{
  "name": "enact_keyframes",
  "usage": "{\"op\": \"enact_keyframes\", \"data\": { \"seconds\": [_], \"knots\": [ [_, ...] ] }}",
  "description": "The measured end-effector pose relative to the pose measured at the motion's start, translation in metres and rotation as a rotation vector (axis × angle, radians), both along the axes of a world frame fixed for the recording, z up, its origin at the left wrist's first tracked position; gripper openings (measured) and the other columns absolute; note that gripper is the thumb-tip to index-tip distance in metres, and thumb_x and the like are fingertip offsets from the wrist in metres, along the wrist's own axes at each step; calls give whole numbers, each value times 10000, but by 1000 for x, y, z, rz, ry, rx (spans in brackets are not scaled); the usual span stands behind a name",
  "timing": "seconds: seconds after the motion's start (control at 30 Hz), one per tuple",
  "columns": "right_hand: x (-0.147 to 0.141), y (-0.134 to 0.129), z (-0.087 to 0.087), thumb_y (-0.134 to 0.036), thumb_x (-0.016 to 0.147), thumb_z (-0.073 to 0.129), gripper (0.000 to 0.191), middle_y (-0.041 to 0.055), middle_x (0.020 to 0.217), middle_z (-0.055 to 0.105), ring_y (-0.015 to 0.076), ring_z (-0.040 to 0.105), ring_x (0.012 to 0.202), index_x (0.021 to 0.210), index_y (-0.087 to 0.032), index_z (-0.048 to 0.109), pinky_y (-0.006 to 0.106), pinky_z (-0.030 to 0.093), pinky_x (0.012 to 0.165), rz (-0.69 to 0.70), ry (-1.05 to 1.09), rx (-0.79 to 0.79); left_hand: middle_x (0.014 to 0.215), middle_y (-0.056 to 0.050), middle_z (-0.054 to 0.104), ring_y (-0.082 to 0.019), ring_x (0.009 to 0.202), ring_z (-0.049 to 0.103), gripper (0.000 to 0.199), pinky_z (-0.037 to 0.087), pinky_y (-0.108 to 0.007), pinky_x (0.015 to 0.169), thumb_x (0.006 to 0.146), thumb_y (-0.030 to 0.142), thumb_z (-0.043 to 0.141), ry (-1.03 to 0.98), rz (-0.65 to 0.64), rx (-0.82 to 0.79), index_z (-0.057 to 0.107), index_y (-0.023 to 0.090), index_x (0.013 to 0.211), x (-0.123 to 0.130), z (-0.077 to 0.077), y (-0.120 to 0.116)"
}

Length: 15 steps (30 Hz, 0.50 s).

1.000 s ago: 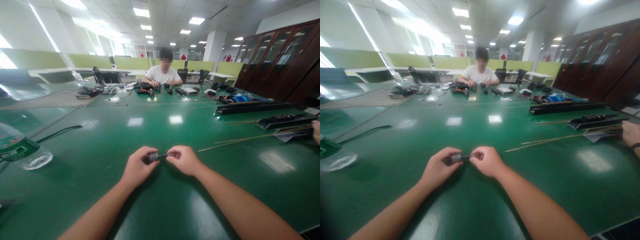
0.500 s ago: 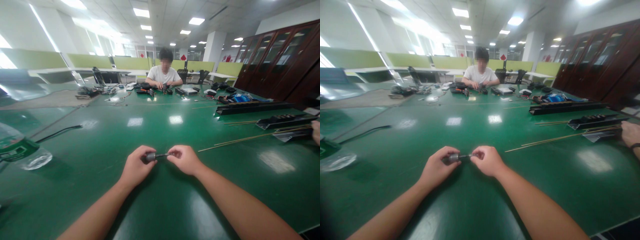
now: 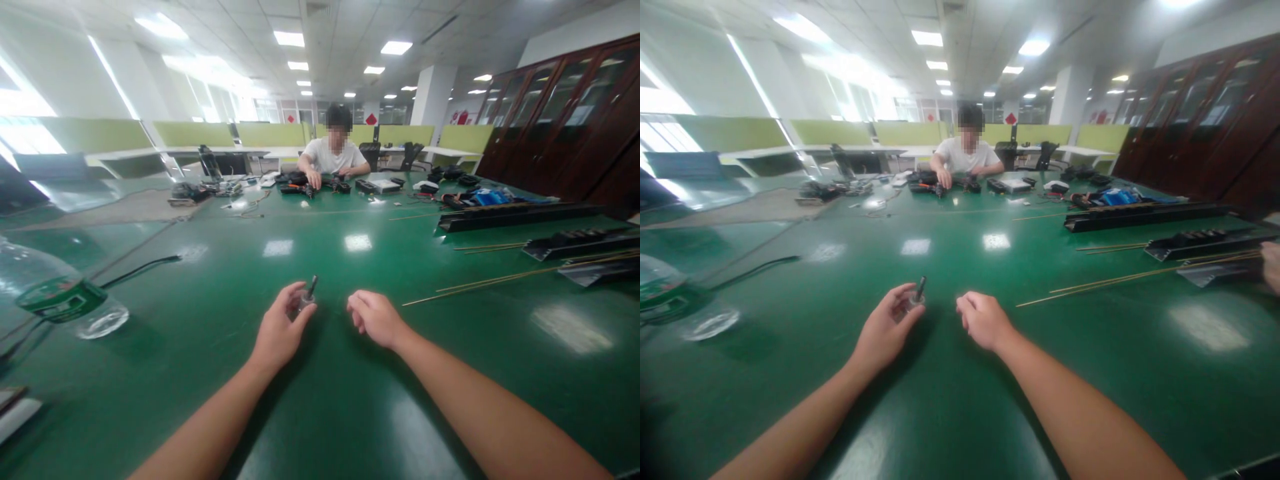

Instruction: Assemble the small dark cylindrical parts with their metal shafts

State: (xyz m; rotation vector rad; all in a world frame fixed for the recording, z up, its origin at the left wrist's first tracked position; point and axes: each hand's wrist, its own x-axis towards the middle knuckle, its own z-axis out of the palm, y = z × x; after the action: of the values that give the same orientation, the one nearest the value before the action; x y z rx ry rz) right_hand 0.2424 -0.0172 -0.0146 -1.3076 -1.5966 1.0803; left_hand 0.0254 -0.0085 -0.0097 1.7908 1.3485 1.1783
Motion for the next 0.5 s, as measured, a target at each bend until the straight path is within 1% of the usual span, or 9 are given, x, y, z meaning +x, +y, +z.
{"op": "enact_keyframes", "data": {
  "seconds": [0.1, 0.17, 0.23, 0.3, 0.4, 0.47, 0.5],
  "knots": [
    [0, 2, -3, -340, 956, 419, 296, -28, 578, 587, 95, 539, 453, 779, -174, 588, 201, 397, 476, 16, -33, 8, 1188, -108, 627, -224, 1024, 669, 595, 505, -422, 982, 832, 404, 637, -155, -32, -64, 406, 209, 1345, 1, -1, -1],
    [1, 3, -4, -344, 959, 417, 301, -27, 587, 593, 94, 539, 466, 781, -174, 590, 201, 382, 483, 19, -58, 17, 1193, -124, 616, -237, 1005, 678, 644, 524, -434, 952, 826, 420, 635, -180, -34, -105, 364, 203, 1369, 0, 3, -3],
    [1, 4, -5, -355, 961, 417, 307, -25, 596, 598, 95, 542, 484, 786, -174, 594, 202, 369, 494, 26, -80, 23, 1181, -132, 624, -254, 1028, 670, 681, 515, -461, 968, 810, 445, 646, -145, -15, -108, 360, 190, 1374, -4, 11, -8],
    [1, 5, -5, -365, 963, 416, 311, -24, 602, 601, 98, 543, 502, 794, -176, 596, 203, 360, 508, 34, -100, 35, 1169, -126, 642, -268, 1068, 651, 712, 481, -497, 1014, 786, 471, 671, -49, 17, -92, 380, 195, 1374, -12, 22, -15],
    [1, 4, -3, -367, 967, 407, 315, -22, 615, 607, 102, 542, 527, 803, -179, 600, 208, 340, 521, 43, -145, 58, 1152, -108, 670, -279, 1071, 651, 771, 461, -526, 1037, 752, 513, 697, 82, 45, -93, 379, 220, 1389, -36, 37, -32],
    [1, 2, 0, -362, 966, 408, 317, -19, 626, 614, 105, 539, 542, 796, -181, 605, 213, 327, 529, 59, -195, 80, 1128, -102, 690, -287, 1050, 665, 799, 476, -528, 1025, 738, 543, 691, 130, 83, -100, 368, 224, 1395, -60, 41, -48],
    [1, 1, 1, -357, 964, 414, 317, -16, 632, 618, 107, 538, 551, 785, -182, 608, 216, 324, 538, 67, -226, 98, 1112, -100, 701, -291, 1039, 671, 801, 490, -526, 1012, 735, 556, 684, 167, 119, -96, 368, 228, 1395, -75, 40, -57]
  ]
}}
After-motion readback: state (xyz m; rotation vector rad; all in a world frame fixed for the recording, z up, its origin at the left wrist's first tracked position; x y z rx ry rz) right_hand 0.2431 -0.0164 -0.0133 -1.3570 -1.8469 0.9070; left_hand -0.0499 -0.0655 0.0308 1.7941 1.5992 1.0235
